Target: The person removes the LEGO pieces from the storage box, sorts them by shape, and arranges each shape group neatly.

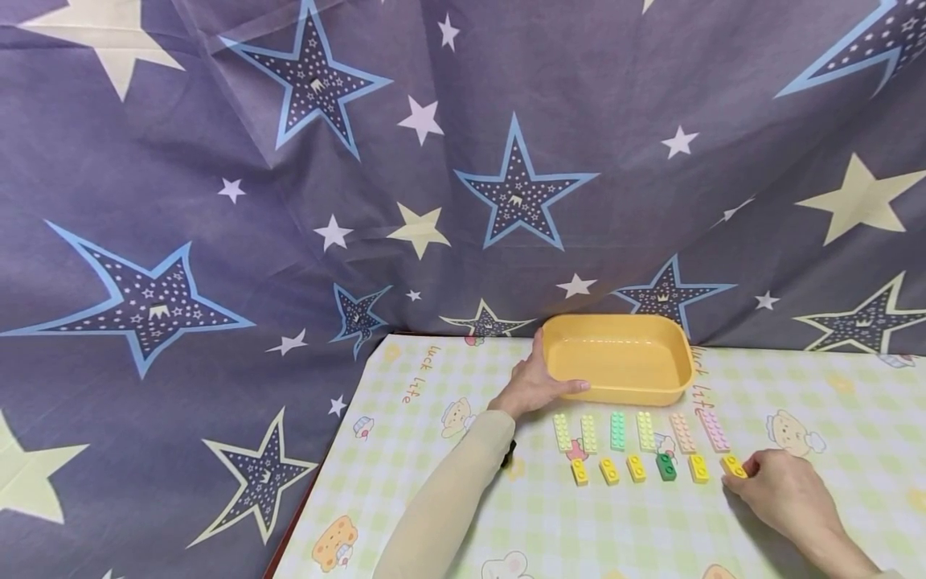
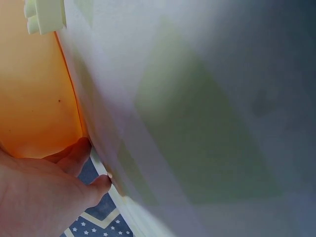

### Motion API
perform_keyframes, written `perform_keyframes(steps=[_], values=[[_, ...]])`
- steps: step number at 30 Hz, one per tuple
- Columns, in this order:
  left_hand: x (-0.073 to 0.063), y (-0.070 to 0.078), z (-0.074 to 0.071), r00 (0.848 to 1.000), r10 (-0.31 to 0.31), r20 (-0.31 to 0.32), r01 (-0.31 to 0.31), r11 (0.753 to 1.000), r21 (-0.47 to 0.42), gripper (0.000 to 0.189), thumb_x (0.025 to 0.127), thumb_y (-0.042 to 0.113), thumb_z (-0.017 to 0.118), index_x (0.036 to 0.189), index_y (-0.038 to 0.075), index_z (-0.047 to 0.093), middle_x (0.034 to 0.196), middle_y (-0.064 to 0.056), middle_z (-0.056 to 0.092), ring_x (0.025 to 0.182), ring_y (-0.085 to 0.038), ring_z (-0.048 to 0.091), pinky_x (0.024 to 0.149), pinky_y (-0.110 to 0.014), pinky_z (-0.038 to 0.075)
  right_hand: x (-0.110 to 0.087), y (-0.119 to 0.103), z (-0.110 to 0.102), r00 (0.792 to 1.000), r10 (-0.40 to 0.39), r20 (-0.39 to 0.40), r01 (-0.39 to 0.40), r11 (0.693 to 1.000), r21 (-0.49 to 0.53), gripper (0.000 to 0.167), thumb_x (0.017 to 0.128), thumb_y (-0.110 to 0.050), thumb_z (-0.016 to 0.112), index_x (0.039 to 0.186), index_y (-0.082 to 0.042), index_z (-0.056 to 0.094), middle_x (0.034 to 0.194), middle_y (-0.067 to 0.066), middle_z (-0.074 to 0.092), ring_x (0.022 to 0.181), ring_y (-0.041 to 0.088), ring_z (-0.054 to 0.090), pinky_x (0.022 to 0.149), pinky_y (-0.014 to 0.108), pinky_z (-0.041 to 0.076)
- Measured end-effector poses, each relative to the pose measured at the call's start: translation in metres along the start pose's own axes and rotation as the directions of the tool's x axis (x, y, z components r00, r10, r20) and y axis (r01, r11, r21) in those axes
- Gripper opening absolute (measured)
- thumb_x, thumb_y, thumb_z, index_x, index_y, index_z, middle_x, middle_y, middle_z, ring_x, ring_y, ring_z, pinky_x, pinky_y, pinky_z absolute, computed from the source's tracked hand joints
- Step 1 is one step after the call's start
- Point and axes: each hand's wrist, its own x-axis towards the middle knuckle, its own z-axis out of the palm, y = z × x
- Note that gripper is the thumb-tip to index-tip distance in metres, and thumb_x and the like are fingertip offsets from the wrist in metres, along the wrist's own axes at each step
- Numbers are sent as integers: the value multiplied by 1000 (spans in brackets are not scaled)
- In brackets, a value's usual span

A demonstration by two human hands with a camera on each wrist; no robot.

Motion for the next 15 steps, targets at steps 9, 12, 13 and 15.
perform_keyframes(steps=[9,12,13,15], values=[[0,0,-1,1000,12,4,-12,1000,3,142,79,66,92,177,30,-4,179,-16,34,165,-45,32,131,-63,35,2,2,-2,1000,3,30,-3,1000,-17,32,88,-23,86,83,4,70,71,9,63,68,23,55,60,33,38],[0,0,-1,1000,12,10,-12,1000,-3,141,79,66,91,177,30,-4,179,-16,34,165,-46,32,131,-63,35,4,4,-3,999,-3,53,4,1000,-28,32,87,-25,86,80,0,68,70,7,60,67,22,54,60,33,37],[0,0,-1,1000,11,11,-11,1000,-3,141,80,66,91,177,30,-4,179,-17,34,165,-46,32,131,-63,36,5,4,-3,998,-1,63,3,1000,-31,32,87,-26,85,79,-1,67,70,6,59,67,22,53,60,33,36],[0,0,-1,1000,11,15,-11,1000,-5,141,80,67,91,177,30,-5,179,-17,34,165,-46,31,131,-63,35,6,6,-4,996,6,88,-3,999,-38,33,88,-28,85,78,-3,66,70,6,59,67,21,53,60,33,36]])
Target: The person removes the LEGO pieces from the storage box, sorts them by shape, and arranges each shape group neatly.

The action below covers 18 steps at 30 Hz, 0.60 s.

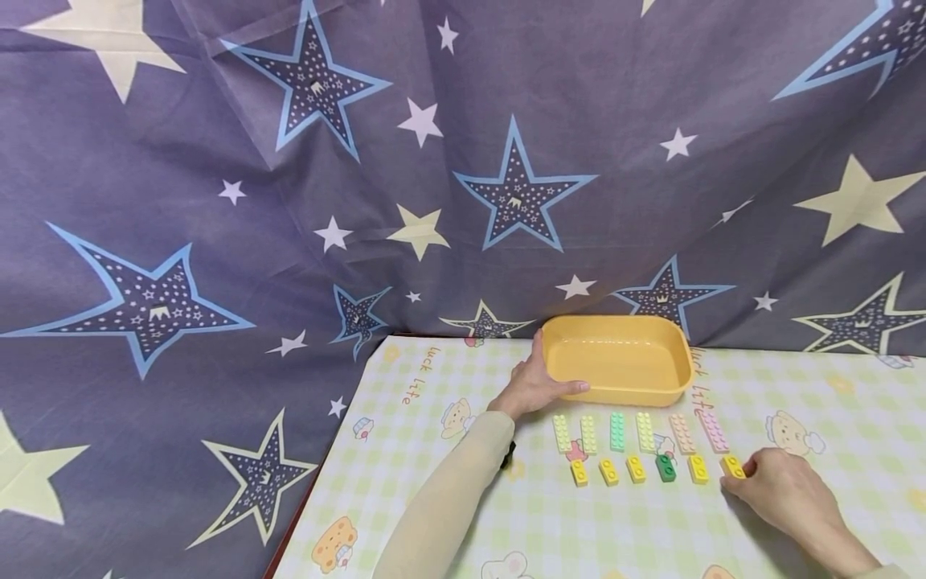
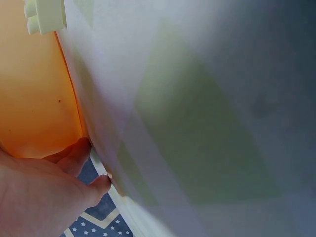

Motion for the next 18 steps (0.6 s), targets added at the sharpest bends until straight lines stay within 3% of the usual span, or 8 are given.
perform_keyframes(steps=[5,12,18], values=[[-2,1,-1,1000,5,-1,-5,1000,6,141,80,67,90,177,30,-5,180,-16,33,165,-46,31,132,-62,35,0,2,-1,999,23,39,-23,1000,-14,37,89,-33,85,81,-2,68,73,8,63,68,22,56,60,34,40],[-3,3,-1,1000,1,-9,-1,1000,12,141,81,66,90,177,30,-5,180,-12,34,165,-44,33,132,-60,36,-6,2,-4,999,33,17,-33,999,-10,46,90,-43,85,84,1,69,76,10,68,70,24,58,60,35,43],[-2,1,0,1000,-6,-8,6,1000,11,141,80,66,91,177,31,-6,180,-12,35,165,-43,34,132,-60,36,-8,-1,-15,1000,22,-12,-22,999,28,53,96,-50,78,81,0,73,72,7,71,69,22,61,60,34,44]])
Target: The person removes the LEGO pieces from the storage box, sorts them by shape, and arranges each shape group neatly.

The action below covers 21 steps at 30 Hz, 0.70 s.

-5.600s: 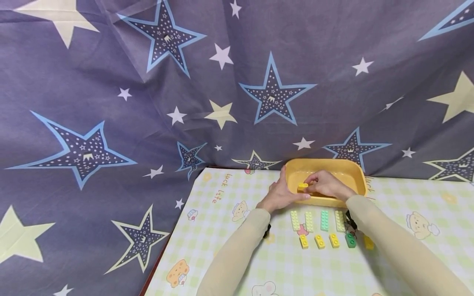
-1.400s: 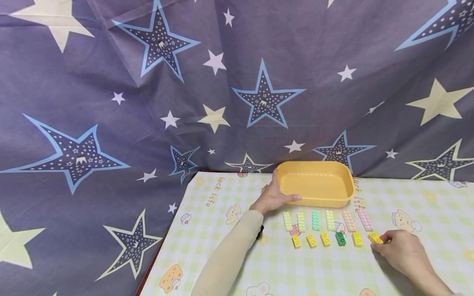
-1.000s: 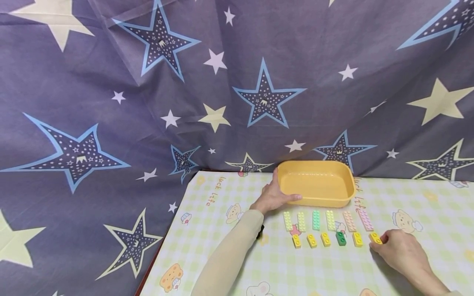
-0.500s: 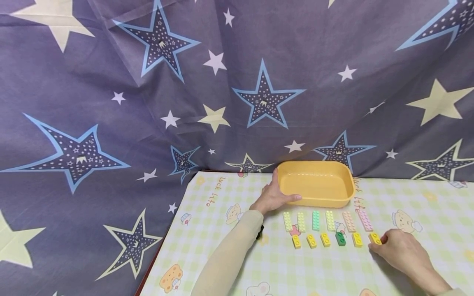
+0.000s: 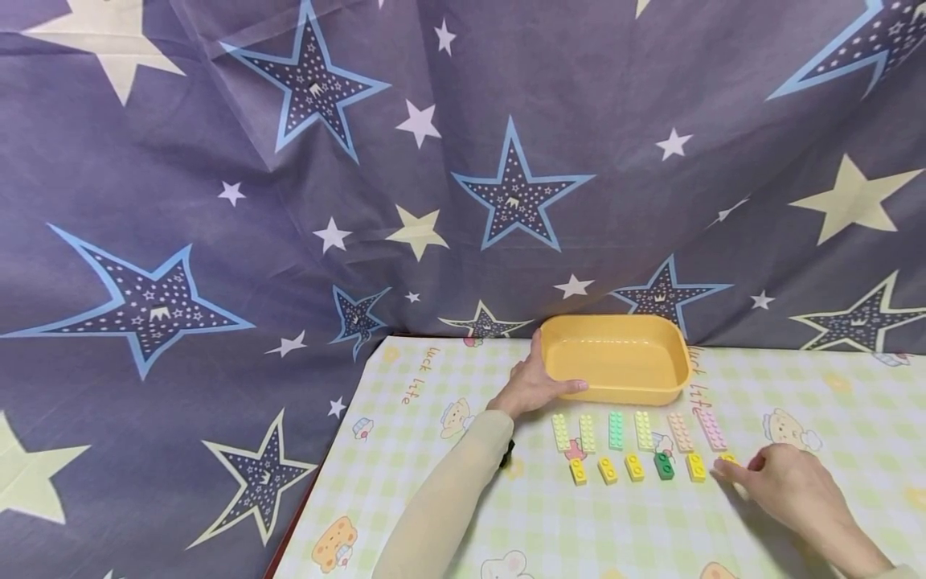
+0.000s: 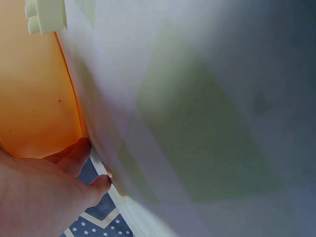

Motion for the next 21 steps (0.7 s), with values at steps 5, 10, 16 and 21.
perform_keyframes(steps=[5,10,16,21], values=[[2,-1,-1,1000,3,-3,-3,1000,-3,142,79,67,91,177,31,-4,178,-14,37,164,-43,35,132,-61,36,3,-5,-13,993,-59,-97,61,998,11,53,101,-50,73,80,-1,73,72,6,69,67,21,59,59,33,43],[4,-4,-3,1000,7,10,-8,1000,2,142,79,70,89,177,31,-6,180,-14,34,164,-44,35,132,-61,36,9,-15,-17,977,-125,-173,128,992,2,50,101,-45,74,88,4,74,77,12,68,68,22,58,59,34,43],[3,-12,-2,1000,-14,8,14,1000,-5,143,79,70,90,177,31,-7,179,-16,35,164,-45,36,131,-62,37,25,-36,-15,936,-232,-264,235,972,-20,55,104,-41,71,115,13,69,78,14,74,69,25,65,59,40,48],[2,-19,5,1000,-9,23,9,1000,-9,143,79,70,90,177,28,-6,177,-18,39,161,-43,42,130,-59,39,43,-51,-14,909,-291,-297,301,954,-13,58,104,-38,72,129,14,64,87,19,74,73,29,67,60,42,50]])
